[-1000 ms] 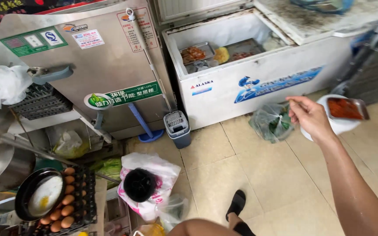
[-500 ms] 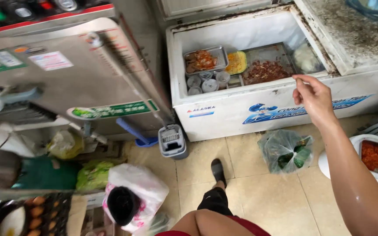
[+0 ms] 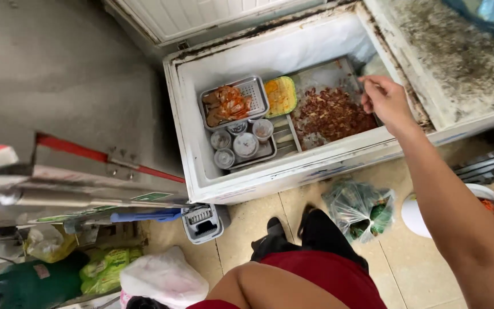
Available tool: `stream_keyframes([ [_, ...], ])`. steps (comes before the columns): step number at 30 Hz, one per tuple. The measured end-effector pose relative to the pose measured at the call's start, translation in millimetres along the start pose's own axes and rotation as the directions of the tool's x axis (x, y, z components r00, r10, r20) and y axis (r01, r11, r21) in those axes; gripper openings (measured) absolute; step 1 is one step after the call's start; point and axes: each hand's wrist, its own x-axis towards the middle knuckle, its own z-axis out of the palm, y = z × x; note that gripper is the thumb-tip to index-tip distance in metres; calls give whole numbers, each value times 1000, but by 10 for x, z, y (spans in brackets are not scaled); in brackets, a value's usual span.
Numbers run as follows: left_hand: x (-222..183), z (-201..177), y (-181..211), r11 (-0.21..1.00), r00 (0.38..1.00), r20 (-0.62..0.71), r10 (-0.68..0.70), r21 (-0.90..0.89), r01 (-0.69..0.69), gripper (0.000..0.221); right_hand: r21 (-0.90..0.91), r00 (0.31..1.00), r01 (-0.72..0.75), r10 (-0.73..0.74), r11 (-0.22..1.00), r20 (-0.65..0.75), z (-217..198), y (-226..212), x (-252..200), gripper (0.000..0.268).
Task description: Transferring bowls of sauce and trays of prepared meats from a chest freezer to a food preparation counter.
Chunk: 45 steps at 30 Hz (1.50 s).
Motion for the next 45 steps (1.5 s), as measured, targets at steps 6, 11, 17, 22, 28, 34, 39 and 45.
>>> stream_keyframes([
  [6,1165,-1234,-1252,999,998,-67,-20,40,23,43,92,963,-266,268,960,-19,382,557,1139,27],
  [11,1889,-2517,-2422,996,991,-135,-18,82,29,43,112,888,-451,433,885,154,732,1981,2047,36],
  [17,1767,-3471,-3432,483,690,-716,-108,569,666,50,-317,718,-587,660,745,221,1202,2601,2512,48],
  [22,1783,-3225,-3178,182,670,-728,148,686,705,69,-441,701,-568,689,694,182,1598,3533,2780,55],
  [28,1739,-3217,-3255,180,662,-729,176,685,706,70,-438,639,-660,763,610,100,1924,3719,2978,58],
  [34,1678,-3238,-3380,156,658,-726,201,687,710,62,-228,627,-733,767,640,138,1972,4095,3028,62],
  [39,1660,-3221,-3391,133,659,-711,247,698,704,53,-244,713,-628,672,739,200,1732,3965,3007,44],
  [45,1585,-3302,-3488,162,636,-713,294,693,702,46,-87,792,-573,578,815,196,1025,3292,2724,35],
])
